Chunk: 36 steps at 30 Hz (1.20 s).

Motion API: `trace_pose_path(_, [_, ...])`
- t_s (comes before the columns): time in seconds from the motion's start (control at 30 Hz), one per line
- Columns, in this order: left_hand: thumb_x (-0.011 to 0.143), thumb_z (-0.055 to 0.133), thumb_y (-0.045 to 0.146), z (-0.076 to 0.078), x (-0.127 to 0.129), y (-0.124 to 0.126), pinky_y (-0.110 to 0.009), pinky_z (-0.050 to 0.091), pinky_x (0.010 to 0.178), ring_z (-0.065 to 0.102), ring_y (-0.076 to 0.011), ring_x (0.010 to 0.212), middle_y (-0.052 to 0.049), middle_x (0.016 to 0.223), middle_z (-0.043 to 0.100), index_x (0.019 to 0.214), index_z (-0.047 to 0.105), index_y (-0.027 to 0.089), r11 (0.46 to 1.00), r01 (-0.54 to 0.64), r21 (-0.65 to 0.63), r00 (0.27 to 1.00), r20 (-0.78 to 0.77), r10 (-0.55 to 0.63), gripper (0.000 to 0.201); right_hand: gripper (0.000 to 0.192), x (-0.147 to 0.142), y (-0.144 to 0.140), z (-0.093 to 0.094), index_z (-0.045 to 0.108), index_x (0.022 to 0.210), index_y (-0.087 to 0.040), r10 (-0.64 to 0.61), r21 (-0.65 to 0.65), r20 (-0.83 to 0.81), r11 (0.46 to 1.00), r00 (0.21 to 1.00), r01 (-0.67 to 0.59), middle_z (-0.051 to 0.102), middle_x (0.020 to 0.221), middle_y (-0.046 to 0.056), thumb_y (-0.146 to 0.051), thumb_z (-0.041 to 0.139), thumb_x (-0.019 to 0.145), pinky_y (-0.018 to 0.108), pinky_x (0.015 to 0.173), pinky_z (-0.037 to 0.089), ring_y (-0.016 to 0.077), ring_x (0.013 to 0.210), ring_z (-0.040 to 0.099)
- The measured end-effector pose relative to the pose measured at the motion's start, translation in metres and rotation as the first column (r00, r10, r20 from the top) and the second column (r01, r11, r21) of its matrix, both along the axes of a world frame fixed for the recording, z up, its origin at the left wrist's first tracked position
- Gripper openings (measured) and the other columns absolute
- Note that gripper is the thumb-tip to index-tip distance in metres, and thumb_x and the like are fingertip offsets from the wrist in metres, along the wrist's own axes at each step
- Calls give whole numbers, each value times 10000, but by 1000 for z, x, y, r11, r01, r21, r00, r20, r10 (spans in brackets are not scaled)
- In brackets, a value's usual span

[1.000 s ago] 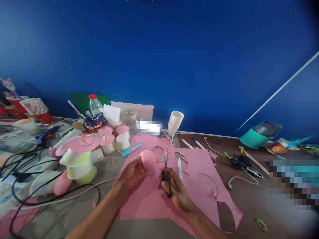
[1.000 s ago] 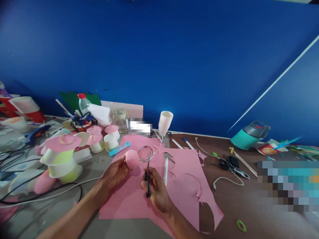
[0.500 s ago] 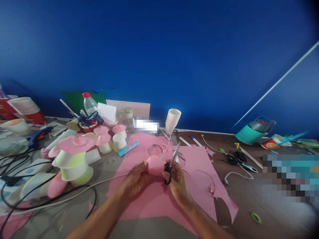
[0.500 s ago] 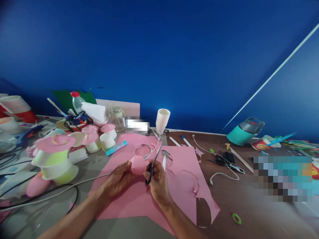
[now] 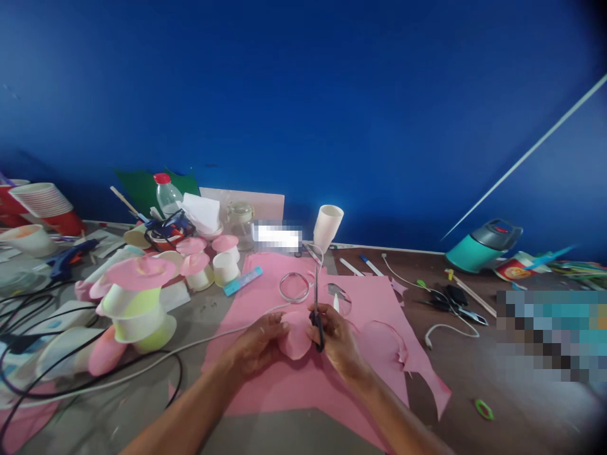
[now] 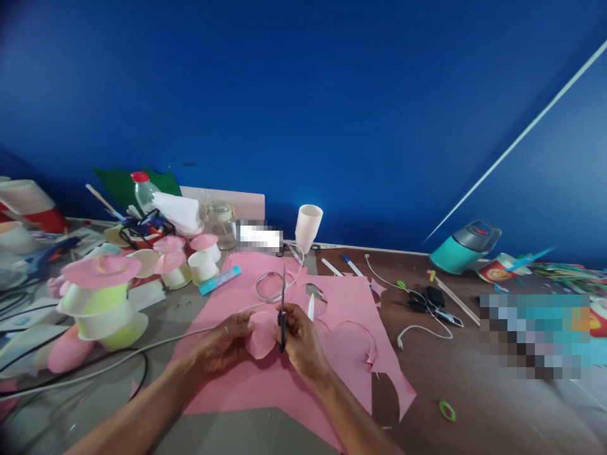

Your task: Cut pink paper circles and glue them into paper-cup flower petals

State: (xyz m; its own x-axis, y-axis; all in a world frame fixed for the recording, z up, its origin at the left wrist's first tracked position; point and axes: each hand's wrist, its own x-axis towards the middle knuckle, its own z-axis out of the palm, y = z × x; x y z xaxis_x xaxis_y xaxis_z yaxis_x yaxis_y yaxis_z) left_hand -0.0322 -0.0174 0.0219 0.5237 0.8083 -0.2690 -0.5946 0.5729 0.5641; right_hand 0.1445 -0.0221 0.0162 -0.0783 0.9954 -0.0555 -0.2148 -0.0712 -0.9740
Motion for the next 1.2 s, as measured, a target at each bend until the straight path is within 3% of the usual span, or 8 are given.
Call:
trace_pose_path(0.1, [730,777,67,-1,-1,2,-288,591,645,715,-204,673,-111,797,742,931,719,81,999,-21,44,1000,-6,21,209,420,2,-4,4,638,983,-231,7,4,-4,1000,1000,-7,532,703,-30,-430,820,661,235,533,366,116,607,452])
trace_pose_path(0.27, [782,710,70,-7,-7,11,-261,588,637,695,-170,633,-75,738,740,831,709,91,962,-268,-50,963,13,269,54,437,6,-9,7,624,1010,-206,168,1,39,986,985,-168,417,581,-60,-519,748,732,247,493,258,115,549,360])
trace_pose_path(0.4, [851,597,34,-7,-8,17,-246,600,680,712,-157,696,-75,778,752,853,697,96,907,-398,-139,912,47,407,118,469,5,-12,4,605,1025,-196,274,-1,83,961,958,-275,461,614,-50,-565,720,760,242,510,267,106,559,362])
trace_pose_path(0.57, [874,566,35,-5,-7,19,-241,607,704,718,-152,707,-72,785,753,873,693,100,914,-385,-129,913,95,398,143,498,2,-14,-2,602,1034,-194,311,-9,95,950,946,-311,475,630,-46,-606,700,771,247,530,284,109,571,388])
trace_pose_path(0.97, [856,627,101,-10,-6,17,-261,603,787,716,-162,715,-69,776,754,859,699,92,938,-347,-22,937,42,348,72,536,-2,-14,-1,577,1026,-198,337,-13,60,942,940,-337,465,603,-54,-644,699,755,241,518,285,110,568,379])
trace_pose_path(1.2, [860,622,102,-8,-5,17,-266,603,752,705,-160,678,-62,734,741,825,700,87,931,-364,-17,931,9,364,87,533,-2,-14,1,584,1015,-200,334,-8,65,943,940,-334,464,600,-48,-646,704,749,248,526,301,117,577,393])
